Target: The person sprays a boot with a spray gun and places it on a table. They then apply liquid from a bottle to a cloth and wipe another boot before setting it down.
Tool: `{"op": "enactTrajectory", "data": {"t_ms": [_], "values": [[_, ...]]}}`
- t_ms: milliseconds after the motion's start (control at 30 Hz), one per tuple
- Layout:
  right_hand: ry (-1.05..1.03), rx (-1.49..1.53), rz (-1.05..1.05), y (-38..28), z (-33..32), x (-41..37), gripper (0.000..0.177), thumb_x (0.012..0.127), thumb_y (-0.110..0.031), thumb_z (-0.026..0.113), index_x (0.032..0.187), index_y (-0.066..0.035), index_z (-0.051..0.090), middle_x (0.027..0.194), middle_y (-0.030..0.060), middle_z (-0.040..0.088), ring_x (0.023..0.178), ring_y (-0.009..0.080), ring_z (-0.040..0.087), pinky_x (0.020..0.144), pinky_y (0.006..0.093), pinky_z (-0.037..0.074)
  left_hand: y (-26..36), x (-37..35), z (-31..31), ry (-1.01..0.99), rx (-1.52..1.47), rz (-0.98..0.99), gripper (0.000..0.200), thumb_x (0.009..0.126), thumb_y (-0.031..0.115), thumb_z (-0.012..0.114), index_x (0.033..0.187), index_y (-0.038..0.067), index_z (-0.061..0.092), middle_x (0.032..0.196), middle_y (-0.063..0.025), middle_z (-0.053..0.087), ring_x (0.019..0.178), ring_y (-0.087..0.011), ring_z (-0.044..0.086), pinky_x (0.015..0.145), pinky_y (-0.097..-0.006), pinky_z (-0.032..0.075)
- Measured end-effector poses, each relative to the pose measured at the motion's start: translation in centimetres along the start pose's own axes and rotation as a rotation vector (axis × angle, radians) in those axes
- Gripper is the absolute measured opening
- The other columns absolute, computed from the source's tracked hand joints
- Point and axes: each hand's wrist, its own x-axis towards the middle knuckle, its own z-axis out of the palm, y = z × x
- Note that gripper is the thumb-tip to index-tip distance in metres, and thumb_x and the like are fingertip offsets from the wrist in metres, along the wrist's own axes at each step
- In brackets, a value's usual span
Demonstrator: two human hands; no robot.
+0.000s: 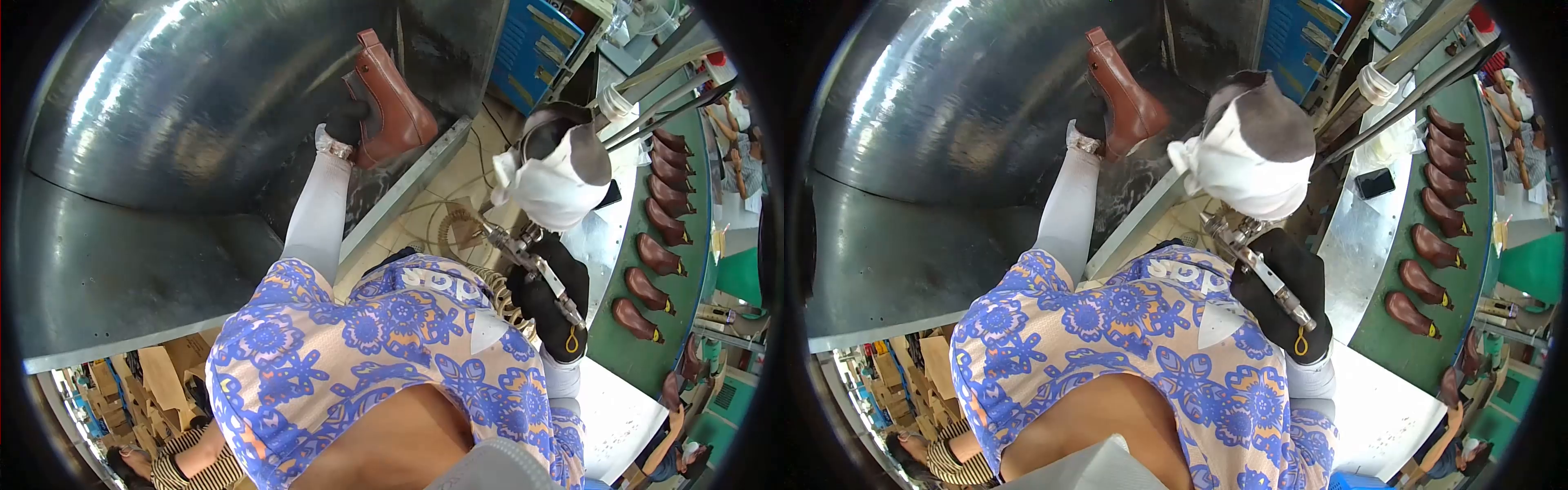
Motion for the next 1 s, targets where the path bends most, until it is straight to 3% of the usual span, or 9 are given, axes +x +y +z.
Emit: {"op": "enactTrajectory", "data": {"t_ms": [67,133,333,467,567,667,833,933,1000], "values": [[0.050,-0.019,-0.061,0.5,0.0,0.0,0.018,0.072,-0.012,0.068,0.082,-0.002,0.057,0.068,0.0062,0.059,0.055,0.0175,0.056,0.054,0.0282,0.041,-0.2,0.0,-0.1,-0.044,-0.020,0.029,0.049,0.088,0.034,0.061,0.129,0.011,0.048,0.122,-0.0071,0.057,0.107,-0.0219,0.058,0.092,-0.0363,0.049],[0.110,-0.091,0.043,-1.0,-0.9,0.1,0.018,0.072,-0.012,0.068,0.082,-0.002,0.057,0.068,0.0060,0.059,0.055,0.0173,0.056,0.054,0.0285,0.041,0.1,-0.6,1.3,0.088,-0.191,-0.062,0.067,0.063,0.009,0.072,0.127,0.005,0.050,0.116,-0.0105,0.061,0.104,-0.0279,0.060,0.092,-0.0399,0.049],[-0.074,-0.130,-0.023,-1.6,-1.0,-0.2,0.021,0.068,-0.009,0.072,0.084,-0.002,0.059,0.072,0.0081,0.060,0.060,0.0203,0.059,0.057,0.0298,0.043,-1.5,-0.4,0.7,0.023,-0.289,-0.053,0.067,0.066,0.010,0.074,0.128,0.006,0.049,0.118,-0.0093,0.060,0.105,-0.0269,0.059,0.092,-0.0404,0.049],[0.046,-0.106,0.000,-1.0,-1.4,-0.5,0.022,0.070,-0.011,0.072,0.084,-0.002,0.059,0.071,0.0083,0.060,0.058,0.0183,0.058,0.055,0.0281,0.042,-2.0,-0.4,0.3,0.112,-0.239,-0.069,0.069,0.066,0.011,0.076,0.129,0.006,0.048,0.119,-0.0093,0.059,0.106,-0.0262,0.059,0.093,-0.0402,0.048],[0.027,-0.170,-0.102,-0.8,-1.1,-0.7,0.020,0.071,-0.011,0.070,0.083,-0.002,0.057,0.067,0.0062,0.058,0.056,0.0170,0.056,0.054,0.0283,0.041,-2.3,-0.7,0.4,-0.039,-0.305,-0.028,0.070,0.065,0.011,0.076,0.129,0.006,0.048,0.120,-0.0093,0.059,0.106,-0.0259,0.059,0.094,-0.0396,0.048],[0.061,-0.351,-0.151,0.3,-1.5,-0.9,0.019,0.072,-0.013,0.068,0.083,-0.003,0.056,0.065,0.0057,0.058,0.055,0.0154,0.056,0.052,0.0274,0.040,-3.9,0.1,-1.6,-0.075,-0.267,-0.009,0.069,0.066,0.012,0.076,0.129,0.006,0.048,0.120,-0.0096,0.059,0.107,-0.0260,0.058,0.095,-0.0386,0.047],[0.111,0.026,0.048,-1.7,-1.1,-0.3,0.026,0.080,-0.023,0.064,0.092,-0.001,0.059,0.068,0.0043,0.060,0.054,0.0117,0.055,0.049,0.0245,0.040,-8.3,2.2,-7.0,-0.098,-0.304,0.164,0.061,0.078,0.023,0.068,0.132,0.007,0.045,0.125,-0.0093,0.055,0.110,-0.0261,0.056,0.096,-0.0380,0.045],[0.325,0.107,0.010,2.1,-1.0,1.3,0.028,0.091,-0.019,0.054,0.111,0.000,0.058,0.083,0.0057,0.067,0.054,0.0071,0.053,0.049,0.0201,0.039,-7.9,0.1,-1.9,-0.237,-0.286,0.000,0.038,0.097,0.027,0.047,0.132,0.012,0.045,0.125,-0.0027,0.052,0.112,-0.0145,0.051,0.095,-0.0272,0.041],[0.309,0.146,0.095,0.7,-0.1,3.8,0.027,0.090,-0.017,0.056,0.111,0.000,0.059,0.089,0.0067,0.068,0.054,0.0065,0.052,0.049,0.0197,0.039,-6.0,-0.7,3.2,-0.214,-0.341,-0.027,0.044,0.095,0.034,0.047,0.132,0.011,0.044,0.125,-0.0051,0.053,0.111,-0.0170,0.052,0.094,-0.0301,0.042]]}}
